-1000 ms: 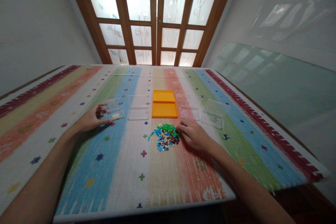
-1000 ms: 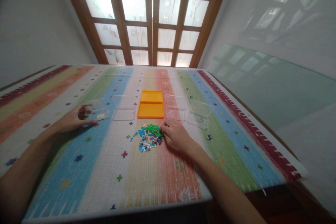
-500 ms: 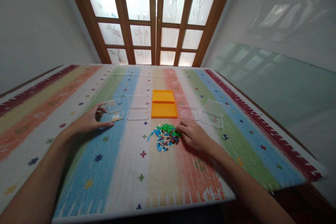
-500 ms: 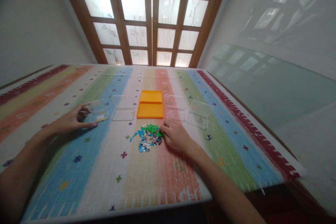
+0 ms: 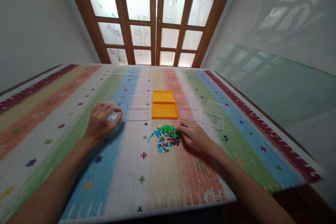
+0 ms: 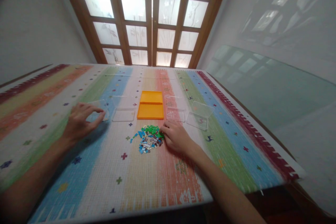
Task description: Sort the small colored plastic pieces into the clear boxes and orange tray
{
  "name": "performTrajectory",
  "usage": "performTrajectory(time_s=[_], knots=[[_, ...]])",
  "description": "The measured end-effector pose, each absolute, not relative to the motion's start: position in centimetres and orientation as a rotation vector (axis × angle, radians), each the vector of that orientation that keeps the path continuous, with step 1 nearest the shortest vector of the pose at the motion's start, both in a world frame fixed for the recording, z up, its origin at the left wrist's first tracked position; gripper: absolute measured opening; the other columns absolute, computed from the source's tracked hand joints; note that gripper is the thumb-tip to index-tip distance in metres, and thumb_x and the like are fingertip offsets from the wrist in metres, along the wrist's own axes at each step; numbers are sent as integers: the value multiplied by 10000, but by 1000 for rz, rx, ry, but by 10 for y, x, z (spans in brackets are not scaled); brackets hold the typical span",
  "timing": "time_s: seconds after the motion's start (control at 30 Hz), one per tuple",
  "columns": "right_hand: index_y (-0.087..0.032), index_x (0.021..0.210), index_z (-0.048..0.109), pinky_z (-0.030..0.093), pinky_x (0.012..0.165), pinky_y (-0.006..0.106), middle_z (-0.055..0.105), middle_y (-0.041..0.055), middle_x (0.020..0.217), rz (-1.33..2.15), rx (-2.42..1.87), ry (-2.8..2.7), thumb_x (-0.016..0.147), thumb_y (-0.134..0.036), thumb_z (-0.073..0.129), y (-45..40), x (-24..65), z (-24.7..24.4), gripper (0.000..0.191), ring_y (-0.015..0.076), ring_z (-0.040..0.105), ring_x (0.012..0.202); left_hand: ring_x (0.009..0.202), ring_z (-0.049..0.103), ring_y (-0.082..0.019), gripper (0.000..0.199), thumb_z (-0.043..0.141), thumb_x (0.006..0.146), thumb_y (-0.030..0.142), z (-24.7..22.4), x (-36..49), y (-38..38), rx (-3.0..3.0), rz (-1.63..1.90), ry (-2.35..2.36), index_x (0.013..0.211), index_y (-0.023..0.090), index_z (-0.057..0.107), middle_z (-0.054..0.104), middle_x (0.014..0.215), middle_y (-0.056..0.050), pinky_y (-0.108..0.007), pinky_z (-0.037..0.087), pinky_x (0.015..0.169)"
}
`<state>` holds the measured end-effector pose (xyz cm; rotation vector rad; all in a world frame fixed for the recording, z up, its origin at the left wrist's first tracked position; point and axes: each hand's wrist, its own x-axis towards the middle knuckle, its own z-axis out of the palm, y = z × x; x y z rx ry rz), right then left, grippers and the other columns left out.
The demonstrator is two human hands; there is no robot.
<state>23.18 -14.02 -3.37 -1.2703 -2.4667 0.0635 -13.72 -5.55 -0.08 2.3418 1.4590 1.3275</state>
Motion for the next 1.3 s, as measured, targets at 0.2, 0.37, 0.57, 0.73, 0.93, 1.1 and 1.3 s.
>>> performTrajectory(time_s=[0.2, 0.37, 0.57, 0.73, 0.93, 1.1, 1.3], knots=[[-172, 913, 711, 387, 745, 334, 650, 86, 875, 51, -1259, -2456, 935, -91, 469, -140, 233, -36, 256, 211, 528, 818, 995, 605, -351, 259, 624, 857, 382, -27, -112, -61, 2624, 1009, 1482, 1025, 233, 753, 741, 939, -114, -498, 407, 923], [-169, 896, 710, 383, 734, 335, 651, 91, 866, 20, -1234, -2454, 936, -88, 473, -140, 232, -37, 254, 216, 534, 810, 1047, 594, -350, 279, 558, 920, 349, -35, -112, -61, 2804, 799, 1540, 1017, 197, 771, 725, 1035, -147, -490, 400, 903], [-171, 880, 706, 383, 740, 336, 646, 90, 865, 8, -1238, -2450, 920, -76, 490, -141, 231, -34, 240, 218, 536, 822, 1024, 590, -333, 245, 546, 954, 303, -40, -112, -59, 2845, 833, 1477, 939, 212, 773, 724, 1007, -133, -467, 397, 878], [-178, 874, 701, 391, 729, 336, 653, 89, 865, -8, -1225, -2448, 920, -83, 489, -141, 230, -33, 237, 218, 540, 811, 972, 603, -312, 213, 544, 973, 274, -43, -112, -59, 2865, 887, 1412, 937, 206, 743, 734, 947, -118, -450, 376, 862], [-183, 903, 686, 433, 738, 343, 657, 84, 869, 32, -1209, -2393, 938, -89, 483, -141, 230, -31, 226, 216, 564, 813, 868, 609, -271, 156, 540, 966, 160, -35, -111, -64, 2944, 1061, 1296, 951, 203, 689, 720, 864, -76, -408, 355, 804], [-206, 1190, 625, 510, 833, 403, 668, 101, 1023, 205, -1176, -2168, 995, -203, 515, -142, 225, -26, 223, 242, 625, 932, 844, 588, -244, 132, 564, 980, 139, -25, -102, -76, 2939, 1252, 1167, 995, 214, 671, 710, 870, -52, -388, 370, 797], [-310, 1524, 332, 534, 910, 463, 604, 128, 1347, 470, -1120, -1911, 877, -372, 765, -143, 215, -27, 781, 270, 631, 1114, 821, 589, -204, 164, 582, 959, 72, -18, -75, -102, 2904, 1291, 861, 1039, 201, 644, 699, 881, -28, -374, 394, 811]])
